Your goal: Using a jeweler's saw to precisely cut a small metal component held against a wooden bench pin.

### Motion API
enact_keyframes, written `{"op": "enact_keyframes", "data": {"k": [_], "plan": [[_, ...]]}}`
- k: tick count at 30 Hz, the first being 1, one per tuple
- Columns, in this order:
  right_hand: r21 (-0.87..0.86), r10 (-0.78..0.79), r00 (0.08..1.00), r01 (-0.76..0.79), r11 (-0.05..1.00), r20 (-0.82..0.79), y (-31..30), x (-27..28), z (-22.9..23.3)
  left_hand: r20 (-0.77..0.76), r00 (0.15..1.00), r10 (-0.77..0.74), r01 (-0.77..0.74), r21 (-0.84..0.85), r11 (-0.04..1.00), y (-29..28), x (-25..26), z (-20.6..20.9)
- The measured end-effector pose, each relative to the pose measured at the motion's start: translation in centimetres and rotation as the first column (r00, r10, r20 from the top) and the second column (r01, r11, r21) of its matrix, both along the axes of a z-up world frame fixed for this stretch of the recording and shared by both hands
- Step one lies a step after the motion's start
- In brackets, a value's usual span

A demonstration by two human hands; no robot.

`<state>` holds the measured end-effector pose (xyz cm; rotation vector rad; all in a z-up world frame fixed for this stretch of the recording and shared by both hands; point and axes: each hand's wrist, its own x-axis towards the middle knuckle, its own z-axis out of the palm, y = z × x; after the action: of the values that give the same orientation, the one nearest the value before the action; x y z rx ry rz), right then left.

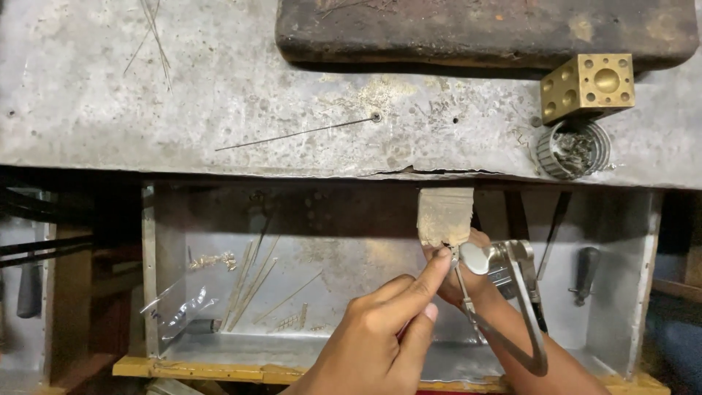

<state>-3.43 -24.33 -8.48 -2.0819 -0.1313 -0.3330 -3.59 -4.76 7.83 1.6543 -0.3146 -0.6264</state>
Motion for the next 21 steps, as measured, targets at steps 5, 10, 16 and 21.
{"op": "enact_keyframes", "data": {"k": [5, 10, 16, 21], "plan": [[-0.071, -0.002, 0.983, 0.015, 0.997, 0.184, 0.1, 0.1, -0.7, -0.065, 0.998, 0.001, 0.000, 0.009, 1.000, 0.2, 0.5, 1.0], [0.050, -0.028, 0.980, 0.019, 0.999, 0.195, 0.6, 0.2, -0.1, -0.085, 0.996, -0.026, 0.028, 0.021, 0.999, 0.2, 0.6, 0.9], [-0.087, -0.008, 0.990, 0.021, 0.996, 0.143, -0.8, -0.4, -2.0, -0.072, 0.997, -0.015, 0.018, 0.043, 0.999, 0.1, 0.5, 0.6], [-0.038, -0.060, 0.983, 0.067, 0.997, 0.176, -0.3, -0.5, -2.0, -0.036, 0.999, -0.010, 0.011, 0.036, 0.999, 0.2, 0.6, 0.9]]}}
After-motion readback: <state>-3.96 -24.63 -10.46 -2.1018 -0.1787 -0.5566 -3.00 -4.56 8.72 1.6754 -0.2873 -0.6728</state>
